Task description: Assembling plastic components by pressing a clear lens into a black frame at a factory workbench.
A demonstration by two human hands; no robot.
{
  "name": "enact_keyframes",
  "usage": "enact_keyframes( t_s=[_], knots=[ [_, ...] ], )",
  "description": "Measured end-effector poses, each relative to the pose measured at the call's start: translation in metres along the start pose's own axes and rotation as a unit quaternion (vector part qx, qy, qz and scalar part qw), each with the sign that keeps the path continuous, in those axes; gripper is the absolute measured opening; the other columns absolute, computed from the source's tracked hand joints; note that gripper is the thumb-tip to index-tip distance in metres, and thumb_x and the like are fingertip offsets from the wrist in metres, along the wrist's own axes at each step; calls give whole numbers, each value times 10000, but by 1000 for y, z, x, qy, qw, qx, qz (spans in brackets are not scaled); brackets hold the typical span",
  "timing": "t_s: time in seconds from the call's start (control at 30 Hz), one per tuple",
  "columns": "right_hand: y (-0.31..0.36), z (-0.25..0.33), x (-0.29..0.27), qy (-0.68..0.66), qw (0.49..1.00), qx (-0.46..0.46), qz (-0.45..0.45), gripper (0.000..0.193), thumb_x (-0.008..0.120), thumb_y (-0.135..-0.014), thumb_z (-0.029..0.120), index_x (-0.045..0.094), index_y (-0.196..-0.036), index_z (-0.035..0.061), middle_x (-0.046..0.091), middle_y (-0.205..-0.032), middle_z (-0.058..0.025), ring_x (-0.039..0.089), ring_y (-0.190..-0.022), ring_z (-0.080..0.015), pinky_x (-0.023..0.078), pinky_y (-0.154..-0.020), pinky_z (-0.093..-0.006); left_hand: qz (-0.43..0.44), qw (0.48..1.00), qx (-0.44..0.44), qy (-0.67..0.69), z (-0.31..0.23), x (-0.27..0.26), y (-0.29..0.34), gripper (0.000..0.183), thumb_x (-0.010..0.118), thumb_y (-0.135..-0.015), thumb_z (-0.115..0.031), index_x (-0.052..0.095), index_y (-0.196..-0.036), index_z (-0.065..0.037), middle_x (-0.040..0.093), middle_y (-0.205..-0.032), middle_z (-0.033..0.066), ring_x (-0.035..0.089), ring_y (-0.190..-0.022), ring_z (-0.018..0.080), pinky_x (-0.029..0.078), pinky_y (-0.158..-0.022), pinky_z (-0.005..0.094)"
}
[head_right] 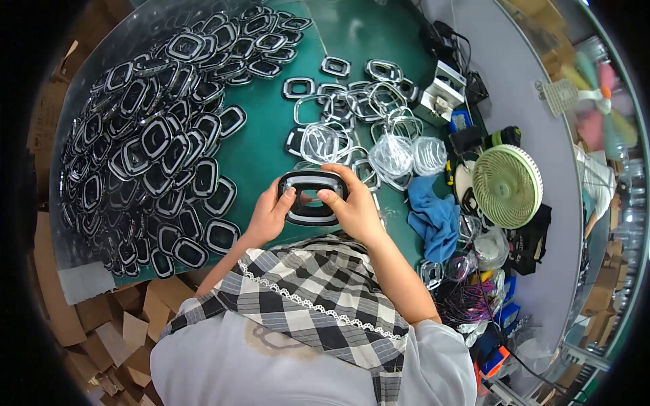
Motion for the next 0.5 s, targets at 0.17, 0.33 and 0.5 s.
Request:
enact_keyframes(
  t_s=[0.17,0.33,0.5],
  knots=[
    [-30,-18,18,-22,999,37,34,393,611,-860,72,481,-1225,0,590,-1021,-64,577,-883,-117,484,-764,-242,13,994,-43,103,19,-17,-8,344,457,-961,-252,464,-1171,20,641,-929,87,587,-827,114,460,-765,263],
    [-63,-52,28,28,997,57,34,447,599,-872,82,434,-1283,20,572,-1052,-80,561,-877,-119,491,-766,-256,-40,987,-78,133,52,-34,-31,306,451,-960,-193,470,-1174,24,627,-910,77,592,-834,121,465,-776,269],
    [-67,-83,0,14,994,106,-2,617,594,-887,154,255,-1399,100,422,-1308,-169,473,-1176,-265,439,-903,-375,-187,975,-112,43,106,-83,-105,282,474,-949,-220,514,-1112,7,615,-959,75,561,-852,135,438,-789,291]
  ],
)
Point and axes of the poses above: each hand's wrist, its own y-axis away from the middle knuckle, its own x-axis out of the palm, z = x × y, the point moved 6 cm from there along -y, towards the middle knuckle
